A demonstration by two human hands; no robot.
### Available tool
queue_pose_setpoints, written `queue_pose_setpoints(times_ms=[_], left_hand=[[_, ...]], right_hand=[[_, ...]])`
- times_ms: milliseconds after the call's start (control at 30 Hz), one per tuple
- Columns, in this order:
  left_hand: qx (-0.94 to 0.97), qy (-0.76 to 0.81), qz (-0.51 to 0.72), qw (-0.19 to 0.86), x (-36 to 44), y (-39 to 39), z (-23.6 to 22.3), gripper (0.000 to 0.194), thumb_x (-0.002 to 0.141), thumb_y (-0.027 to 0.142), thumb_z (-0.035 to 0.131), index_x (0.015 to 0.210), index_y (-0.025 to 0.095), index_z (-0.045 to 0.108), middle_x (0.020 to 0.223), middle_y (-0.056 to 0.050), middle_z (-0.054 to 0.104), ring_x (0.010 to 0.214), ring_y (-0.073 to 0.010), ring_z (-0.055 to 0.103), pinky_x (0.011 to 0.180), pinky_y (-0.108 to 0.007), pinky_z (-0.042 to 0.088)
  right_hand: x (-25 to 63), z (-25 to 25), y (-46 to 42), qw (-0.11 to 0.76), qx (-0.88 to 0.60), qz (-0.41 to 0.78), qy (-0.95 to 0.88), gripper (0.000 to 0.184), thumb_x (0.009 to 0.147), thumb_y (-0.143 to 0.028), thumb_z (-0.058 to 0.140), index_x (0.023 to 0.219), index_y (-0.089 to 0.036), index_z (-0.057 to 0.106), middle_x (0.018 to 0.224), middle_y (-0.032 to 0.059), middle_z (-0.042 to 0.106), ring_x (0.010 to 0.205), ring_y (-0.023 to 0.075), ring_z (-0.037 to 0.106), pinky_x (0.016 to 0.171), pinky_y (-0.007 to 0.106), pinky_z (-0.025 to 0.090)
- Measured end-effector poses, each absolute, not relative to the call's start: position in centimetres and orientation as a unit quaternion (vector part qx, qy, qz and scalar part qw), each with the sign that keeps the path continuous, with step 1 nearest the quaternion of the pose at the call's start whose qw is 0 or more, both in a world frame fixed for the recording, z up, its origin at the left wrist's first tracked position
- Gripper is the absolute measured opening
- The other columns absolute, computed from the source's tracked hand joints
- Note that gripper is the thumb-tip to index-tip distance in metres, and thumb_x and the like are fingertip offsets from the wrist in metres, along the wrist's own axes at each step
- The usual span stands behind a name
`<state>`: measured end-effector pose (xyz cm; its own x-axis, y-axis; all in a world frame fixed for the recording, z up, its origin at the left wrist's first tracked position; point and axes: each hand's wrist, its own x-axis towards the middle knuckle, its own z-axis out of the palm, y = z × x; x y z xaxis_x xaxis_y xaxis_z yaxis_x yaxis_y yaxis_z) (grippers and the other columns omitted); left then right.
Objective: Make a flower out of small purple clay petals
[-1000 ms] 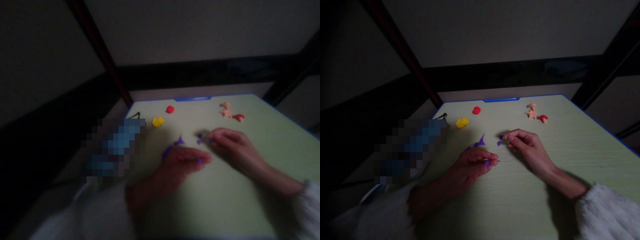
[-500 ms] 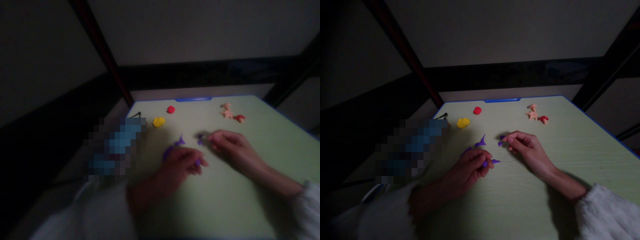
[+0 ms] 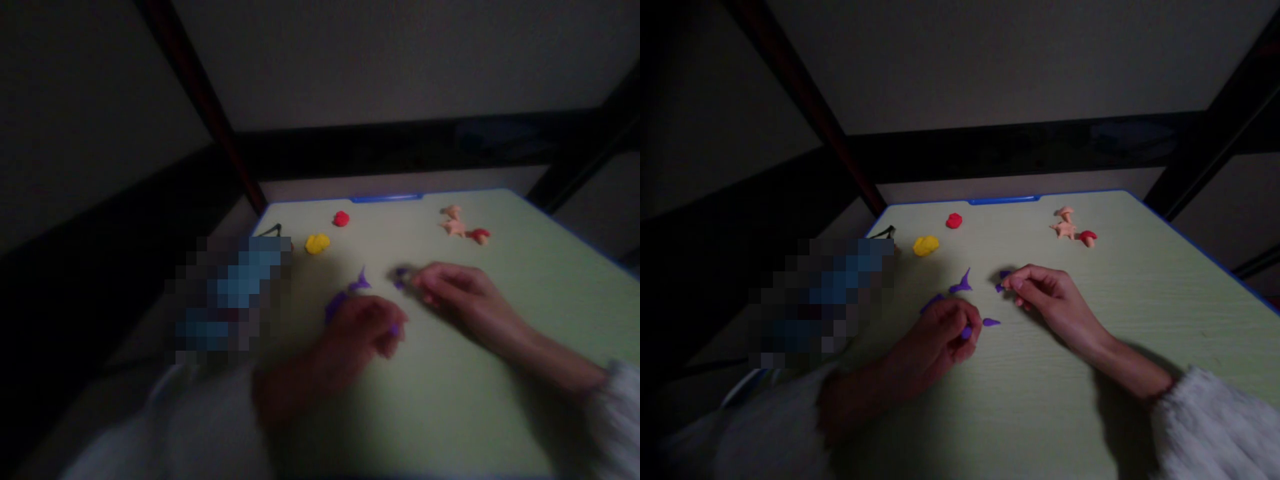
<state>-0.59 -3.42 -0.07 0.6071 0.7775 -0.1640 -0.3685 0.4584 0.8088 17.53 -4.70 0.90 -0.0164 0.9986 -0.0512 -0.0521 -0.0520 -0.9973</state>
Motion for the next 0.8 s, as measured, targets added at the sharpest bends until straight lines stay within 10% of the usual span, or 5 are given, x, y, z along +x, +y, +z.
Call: queue_pose_setpoints(times_ms=[367,800], left_hand=[[0.387,0.283,0.346,0.806,-0.7,-3.5,0.9,0.016,0.056,0.007,0.073,0.068,0.017,0.069,0.066,0.004,0.071,0.066,-0.0067,0.065,0.067,-0.016,0.046],[0.439,0.297,0.367,0.765,-0.6,-3.3,0.1,0.043,0.068,0.028,0.071,0.106,0.015,0.057,0.061,0.003,0.065,0.038,-0.0037,0.05,0.036,-0.014,0.034]], right_hand=[[17.3,1.2,-4.7,0.467,-0.493,0.508,-0.53,0.02,0.077,-0.034,0.064,0.071,-0.014,0.063,0.06,-0.002,0.055,0.054,0.0073,0.045,0.051,0.02,0.035],[16.3,1.4,-6.8,0.49,-0.388,0.243,-0.742,0.018,0.073,-0.019,0.07,0.09,-0.02,0.066,0.074,-0.0001,0.058,0.063,0.0105,0.054,0.057,0.024,0.045]])
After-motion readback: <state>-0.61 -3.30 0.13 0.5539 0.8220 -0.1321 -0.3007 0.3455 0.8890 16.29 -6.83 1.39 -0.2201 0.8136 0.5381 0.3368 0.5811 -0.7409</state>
